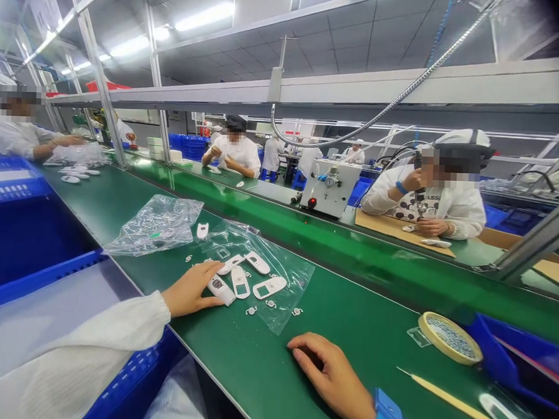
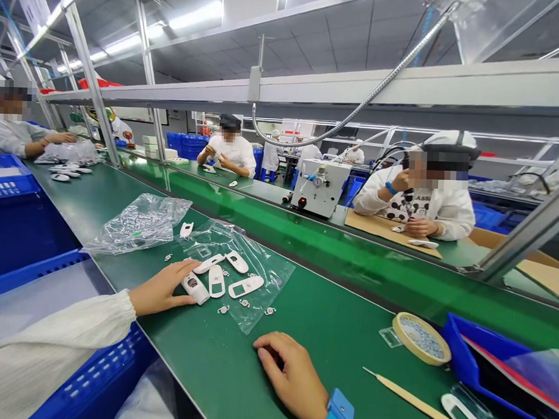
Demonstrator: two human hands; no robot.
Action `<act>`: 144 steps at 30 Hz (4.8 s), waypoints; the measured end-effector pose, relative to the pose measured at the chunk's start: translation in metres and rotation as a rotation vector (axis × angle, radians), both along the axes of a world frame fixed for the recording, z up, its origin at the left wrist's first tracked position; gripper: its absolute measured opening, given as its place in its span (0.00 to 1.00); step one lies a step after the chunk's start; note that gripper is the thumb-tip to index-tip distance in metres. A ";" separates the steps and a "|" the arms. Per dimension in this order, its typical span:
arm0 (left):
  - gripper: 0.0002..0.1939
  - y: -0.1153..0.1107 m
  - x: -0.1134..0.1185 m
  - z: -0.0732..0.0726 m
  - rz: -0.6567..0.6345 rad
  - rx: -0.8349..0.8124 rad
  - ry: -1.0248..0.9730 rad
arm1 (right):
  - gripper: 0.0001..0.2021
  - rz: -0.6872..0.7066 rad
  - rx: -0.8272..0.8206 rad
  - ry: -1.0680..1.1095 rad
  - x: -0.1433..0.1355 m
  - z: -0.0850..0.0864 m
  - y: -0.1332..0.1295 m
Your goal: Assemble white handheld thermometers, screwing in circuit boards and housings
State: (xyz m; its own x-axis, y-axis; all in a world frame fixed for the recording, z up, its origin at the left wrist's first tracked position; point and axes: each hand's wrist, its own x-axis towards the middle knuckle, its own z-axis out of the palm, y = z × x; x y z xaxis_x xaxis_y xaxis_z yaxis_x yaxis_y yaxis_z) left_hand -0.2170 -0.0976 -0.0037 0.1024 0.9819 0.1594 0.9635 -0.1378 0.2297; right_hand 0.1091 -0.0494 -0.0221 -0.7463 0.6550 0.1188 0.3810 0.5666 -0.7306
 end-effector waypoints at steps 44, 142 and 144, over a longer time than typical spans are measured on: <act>0.21 0.091 0.230 -0.006 -0.009 -0.776 -2.035 | 0.03 -0.537 0.113 0.304 0.027 0.001 0.023; 0.12 0.099 0.221 -0.009 0.079 -0.565 -1.724 | 0.14 -0.716 -0.630 0.757 0.038 -0.002 0.039; 0.14 0.098 0.221 -0.009 0.082 -0.548 -1.689 | 0.14 -0.718 -0.631 0.754 0.038 -0.003 0.039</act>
